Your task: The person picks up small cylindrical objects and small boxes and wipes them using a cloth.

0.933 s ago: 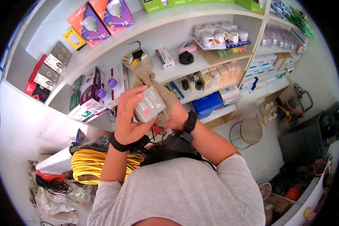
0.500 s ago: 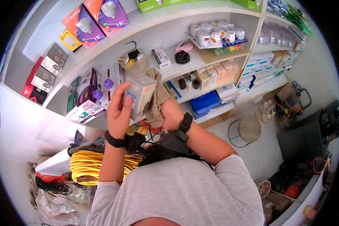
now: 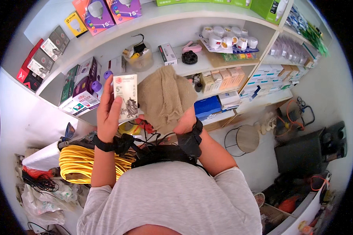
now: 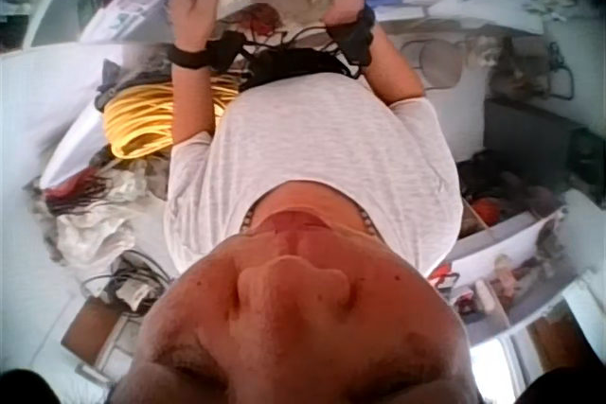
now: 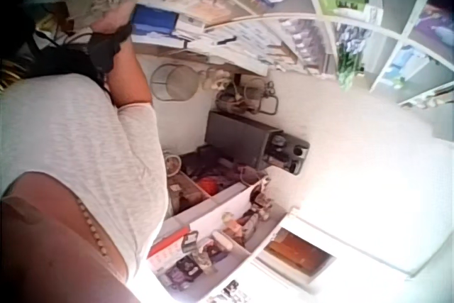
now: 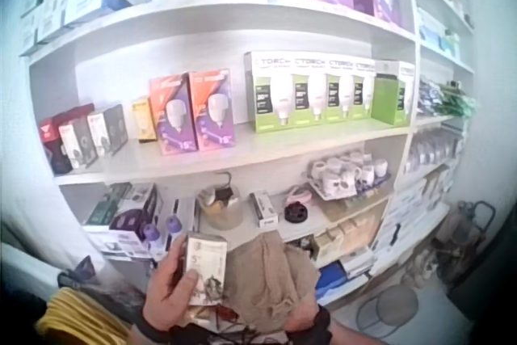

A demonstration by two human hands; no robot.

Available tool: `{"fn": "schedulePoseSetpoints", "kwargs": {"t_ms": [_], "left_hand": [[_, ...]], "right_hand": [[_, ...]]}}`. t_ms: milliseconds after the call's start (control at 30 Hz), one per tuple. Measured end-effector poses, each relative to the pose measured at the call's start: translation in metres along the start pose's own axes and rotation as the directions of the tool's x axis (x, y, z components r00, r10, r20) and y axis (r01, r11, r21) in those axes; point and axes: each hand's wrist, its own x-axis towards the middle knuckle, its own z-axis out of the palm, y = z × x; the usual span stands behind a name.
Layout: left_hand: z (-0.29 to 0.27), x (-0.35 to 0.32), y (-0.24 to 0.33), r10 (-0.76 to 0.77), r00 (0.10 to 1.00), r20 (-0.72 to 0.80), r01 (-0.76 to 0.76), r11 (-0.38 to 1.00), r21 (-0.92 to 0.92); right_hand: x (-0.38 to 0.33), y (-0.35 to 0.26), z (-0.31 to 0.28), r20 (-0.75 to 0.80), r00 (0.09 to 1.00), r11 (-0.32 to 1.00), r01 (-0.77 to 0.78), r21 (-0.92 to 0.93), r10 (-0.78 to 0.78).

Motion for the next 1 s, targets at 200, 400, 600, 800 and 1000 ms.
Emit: {"fn": "schedulePoseSetpoints", "kwargs": {"t_ms": [200,400,600,800,1000], "left_hand": [[0.015,-0.003,0.002,-0.128,0.984,0.122,0.144,0.98,-0.139],[0.029,-0.005,0.012,-0.083,0.98,0.179,0.127,0.96,-0.25],[0.019,-0.001,0.005,-0.051,0.998,-0.023,0.036,0.899,-0.437],[-0.003,-0.002,-0.004,-0.14,0.987,-0.077,0.083,0.862,-0.5],[-0.006,-0.004,-0.004,-0.206,0.978,-0.03,0.144,0.777,-0.613]], "right_hand": [[0.0,0.004,0.009,-0.303,0.943,0.988,-0.112,0.109,0.141],[0.009,0.01,0.024,0.043,0.959,0.605,0.211,-0.768,-0.279],[0.005,0.005,0.032,0.327,0.941,0.224,0.339,-0.914,-0.091],[0.003,-0.017,0.033,0.25,0.957,0.708,0.076,-0.702,0.146],[-0.003,-0.012,0.013,-0.275,0.96,0.975,-0.104,-0.195,0.047]]}}
